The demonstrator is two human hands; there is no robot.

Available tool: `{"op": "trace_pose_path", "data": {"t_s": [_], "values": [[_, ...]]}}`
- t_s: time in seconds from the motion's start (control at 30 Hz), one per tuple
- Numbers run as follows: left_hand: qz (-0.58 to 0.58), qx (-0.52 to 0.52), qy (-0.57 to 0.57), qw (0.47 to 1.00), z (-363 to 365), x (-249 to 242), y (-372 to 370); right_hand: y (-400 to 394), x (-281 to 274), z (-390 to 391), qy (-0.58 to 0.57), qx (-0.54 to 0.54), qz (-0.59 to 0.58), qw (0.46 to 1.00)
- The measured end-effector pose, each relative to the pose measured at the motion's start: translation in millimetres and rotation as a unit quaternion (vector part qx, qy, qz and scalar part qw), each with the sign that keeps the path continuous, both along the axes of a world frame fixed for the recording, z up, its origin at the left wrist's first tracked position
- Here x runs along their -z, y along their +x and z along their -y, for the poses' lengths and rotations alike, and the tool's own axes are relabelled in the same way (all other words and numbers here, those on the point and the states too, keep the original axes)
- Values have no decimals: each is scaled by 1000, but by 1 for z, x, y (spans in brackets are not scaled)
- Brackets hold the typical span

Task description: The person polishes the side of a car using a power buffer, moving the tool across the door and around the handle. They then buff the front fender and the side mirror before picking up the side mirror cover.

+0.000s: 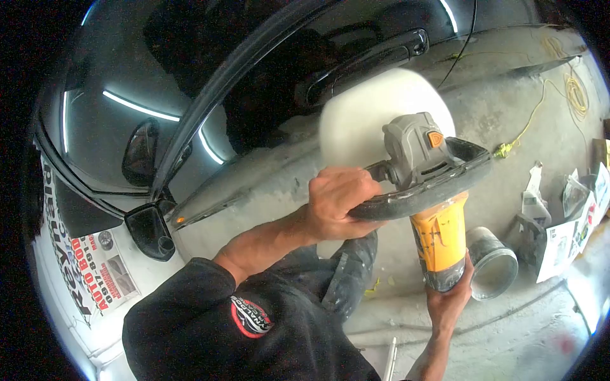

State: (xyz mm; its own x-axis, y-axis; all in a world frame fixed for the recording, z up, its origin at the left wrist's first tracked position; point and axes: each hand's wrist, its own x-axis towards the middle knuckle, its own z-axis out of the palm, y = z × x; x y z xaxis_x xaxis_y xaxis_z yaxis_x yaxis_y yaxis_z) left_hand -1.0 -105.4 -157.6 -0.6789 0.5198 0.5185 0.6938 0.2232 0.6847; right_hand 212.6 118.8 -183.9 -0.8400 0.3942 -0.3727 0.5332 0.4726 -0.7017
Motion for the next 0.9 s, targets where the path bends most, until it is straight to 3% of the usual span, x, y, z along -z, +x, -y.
{"op": "trace_pose_path", "data": {"t_s": [0.3, 0.9], "values": [[91, -2, 10, 996, 0, 4, 2, -8, -22, -13, -26, -18, 35, 999], [39, 22, -38, 998, -4, -5, -6, -5, -10, 0, -17, -4, -6, 1000]]}}
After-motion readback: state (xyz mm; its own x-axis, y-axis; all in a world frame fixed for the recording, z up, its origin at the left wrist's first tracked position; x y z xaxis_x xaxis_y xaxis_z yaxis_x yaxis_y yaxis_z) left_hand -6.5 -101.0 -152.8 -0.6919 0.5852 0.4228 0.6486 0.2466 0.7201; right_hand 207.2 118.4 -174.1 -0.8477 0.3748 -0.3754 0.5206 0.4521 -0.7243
